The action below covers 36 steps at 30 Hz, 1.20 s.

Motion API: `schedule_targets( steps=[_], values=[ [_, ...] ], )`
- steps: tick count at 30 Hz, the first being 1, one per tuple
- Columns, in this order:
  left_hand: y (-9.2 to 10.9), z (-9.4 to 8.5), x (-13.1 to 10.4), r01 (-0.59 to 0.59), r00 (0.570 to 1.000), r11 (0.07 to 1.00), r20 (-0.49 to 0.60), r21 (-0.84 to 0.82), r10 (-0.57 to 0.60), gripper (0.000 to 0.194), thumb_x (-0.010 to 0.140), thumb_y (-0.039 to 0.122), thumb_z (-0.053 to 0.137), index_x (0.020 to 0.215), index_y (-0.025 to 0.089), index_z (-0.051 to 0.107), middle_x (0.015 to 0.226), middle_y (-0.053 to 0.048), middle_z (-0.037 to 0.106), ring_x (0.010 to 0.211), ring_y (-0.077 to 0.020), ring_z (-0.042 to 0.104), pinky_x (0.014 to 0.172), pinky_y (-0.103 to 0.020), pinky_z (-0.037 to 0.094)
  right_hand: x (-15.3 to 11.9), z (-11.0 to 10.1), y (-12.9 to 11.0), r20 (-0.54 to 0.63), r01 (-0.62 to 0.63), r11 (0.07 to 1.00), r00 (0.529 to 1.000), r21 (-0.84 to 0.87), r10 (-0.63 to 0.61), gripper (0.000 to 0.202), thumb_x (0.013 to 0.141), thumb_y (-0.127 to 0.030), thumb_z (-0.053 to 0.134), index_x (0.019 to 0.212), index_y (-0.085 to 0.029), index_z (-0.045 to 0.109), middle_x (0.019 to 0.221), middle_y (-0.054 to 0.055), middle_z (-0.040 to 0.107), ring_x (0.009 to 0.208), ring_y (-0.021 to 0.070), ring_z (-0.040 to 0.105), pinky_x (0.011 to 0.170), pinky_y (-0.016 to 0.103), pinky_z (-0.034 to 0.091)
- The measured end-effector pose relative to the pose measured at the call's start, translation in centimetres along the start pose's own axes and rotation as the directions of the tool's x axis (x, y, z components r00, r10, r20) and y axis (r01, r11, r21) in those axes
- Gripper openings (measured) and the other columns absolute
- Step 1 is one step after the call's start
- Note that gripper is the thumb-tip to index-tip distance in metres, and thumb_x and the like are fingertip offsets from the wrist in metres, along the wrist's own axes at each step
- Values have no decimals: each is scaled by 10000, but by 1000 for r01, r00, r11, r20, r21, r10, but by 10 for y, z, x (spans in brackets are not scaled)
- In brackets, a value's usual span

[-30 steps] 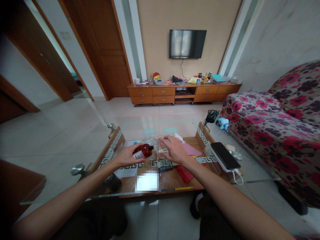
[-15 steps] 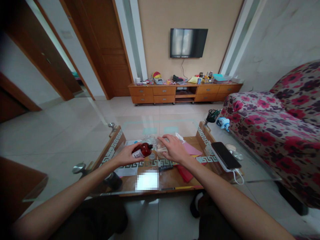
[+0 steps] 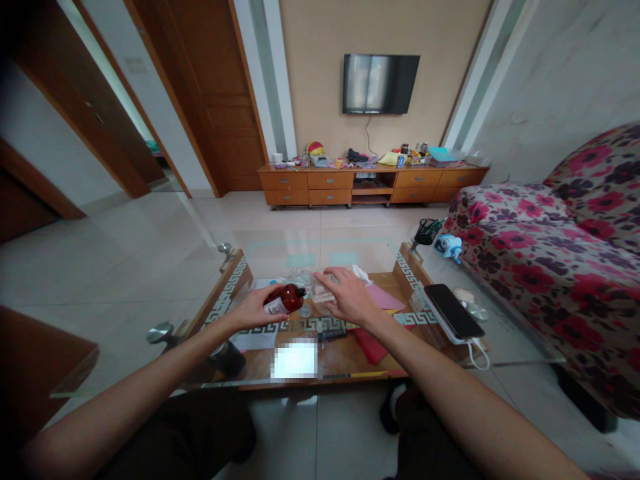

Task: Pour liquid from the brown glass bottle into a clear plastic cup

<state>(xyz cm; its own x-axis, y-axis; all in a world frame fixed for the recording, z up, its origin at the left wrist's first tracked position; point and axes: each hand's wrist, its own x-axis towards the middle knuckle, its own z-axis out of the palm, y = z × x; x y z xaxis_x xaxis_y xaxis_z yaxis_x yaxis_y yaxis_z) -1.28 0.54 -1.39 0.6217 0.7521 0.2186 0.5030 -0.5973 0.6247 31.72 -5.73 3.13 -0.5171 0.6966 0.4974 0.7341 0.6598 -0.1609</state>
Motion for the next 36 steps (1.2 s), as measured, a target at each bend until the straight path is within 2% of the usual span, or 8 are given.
schedule_targets(
  steps=[7,23,36],
  values=[
    [-2,-1,-3,-16,1000,998,22,-68,17,739,751,463,846,1421,269,603,1315,-109,710,1157,-321,696,1039,-510,544,0,-4,-3,3,39,999,999,17,-39,841,839,-174,746,1599,-301,408,1478,147,546,1321,352,548,1059,534,535],
    [-16,4,-3,5,1000,1000,-4,-20,-5,786,700,429,866,1422,248,613,1293,-116,728,1158,-347,702,1044,-527,545,2,-10,-7,28,56,998,998,0,-56,860,831,-163,762,1594,-325,401,1463,133,550,1310,349,541,1050,548,523],
    [0,-1,-2,-8,1000,997,20,-79,10,720,732,431,862,1392,258,631,1259,-97,735,1111,-315,710,1007,-496,561,4,-12,-8,41,51,999,998,19,-52,885,838,-160,760,1611,-358,377,1474,122,543,1329,352,524,1054,567,522]
  ],
)
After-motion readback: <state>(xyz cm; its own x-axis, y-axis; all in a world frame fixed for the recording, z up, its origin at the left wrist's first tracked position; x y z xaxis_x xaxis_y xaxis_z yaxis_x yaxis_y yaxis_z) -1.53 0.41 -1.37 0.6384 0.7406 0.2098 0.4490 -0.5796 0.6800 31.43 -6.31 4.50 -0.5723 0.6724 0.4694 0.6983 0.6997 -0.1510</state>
